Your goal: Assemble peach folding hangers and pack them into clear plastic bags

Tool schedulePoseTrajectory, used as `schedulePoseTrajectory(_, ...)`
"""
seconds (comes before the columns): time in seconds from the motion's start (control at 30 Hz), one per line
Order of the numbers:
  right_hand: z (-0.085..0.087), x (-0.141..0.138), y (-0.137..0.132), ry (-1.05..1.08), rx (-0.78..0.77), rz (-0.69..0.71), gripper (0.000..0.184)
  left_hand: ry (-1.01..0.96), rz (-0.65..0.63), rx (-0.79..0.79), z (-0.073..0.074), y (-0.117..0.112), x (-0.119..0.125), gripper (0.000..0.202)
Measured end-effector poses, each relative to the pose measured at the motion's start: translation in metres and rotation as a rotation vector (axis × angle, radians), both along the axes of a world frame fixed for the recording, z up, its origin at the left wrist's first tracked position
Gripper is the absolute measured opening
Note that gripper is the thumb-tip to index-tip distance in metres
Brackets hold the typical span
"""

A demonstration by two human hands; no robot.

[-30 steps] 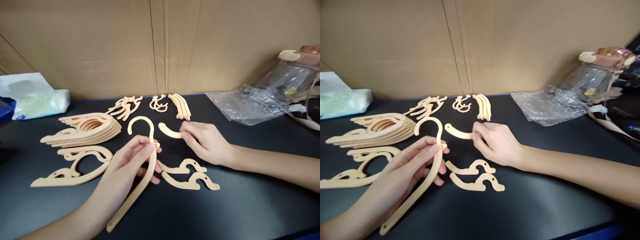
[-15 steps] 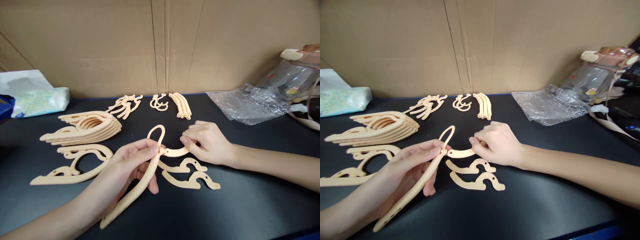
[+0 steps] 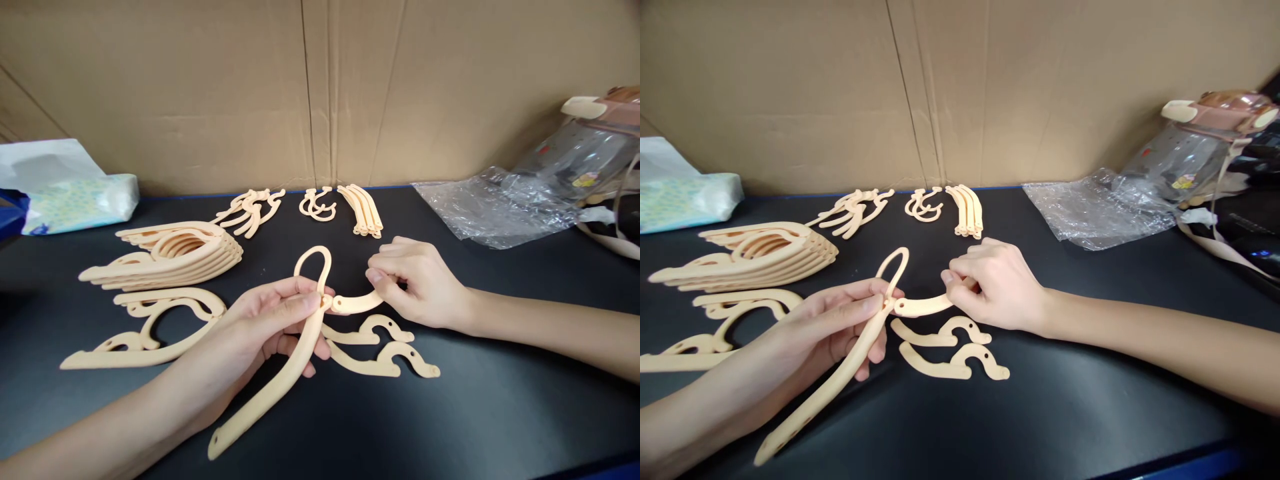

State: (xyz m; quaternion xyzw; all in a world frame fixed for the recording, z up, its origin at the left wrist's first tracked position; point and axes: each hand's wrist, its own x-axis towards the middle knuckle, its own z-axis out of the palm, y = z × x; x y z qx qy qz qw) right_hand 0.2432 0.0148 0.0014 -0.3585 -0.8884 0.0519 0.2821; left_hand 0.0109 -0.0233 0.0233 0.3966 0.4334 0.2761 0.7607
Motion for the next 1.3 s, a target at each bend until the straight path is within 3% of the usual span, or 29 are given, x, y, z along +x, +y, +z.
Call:
schedulePoseTrajectory(0.23, 0.0000, -0.0013, -0.0017, 0.006, 0.047, 0.005, 0.037, 0.091, 0.000, 0.055, 0.0011, -0.0007, 0.0000, 0.020)
schedulePoseTrajectory(0.7, -0.0012, -0.0003, 0.0009, -0.022, -0.001, -0.026, 0.034, -0.042, -0.028, 0.019, 0.0021, 0.0007, 0.0008, 0.014)
schedulePoseTrajectory(1.3, -0.0006, 0.0001, 0.0017, -0.004, 0.001, 0.001, 0.025, 0.022, -0.053, 0.041, 0.0050, -0.0008, 0.0013, 0.021)
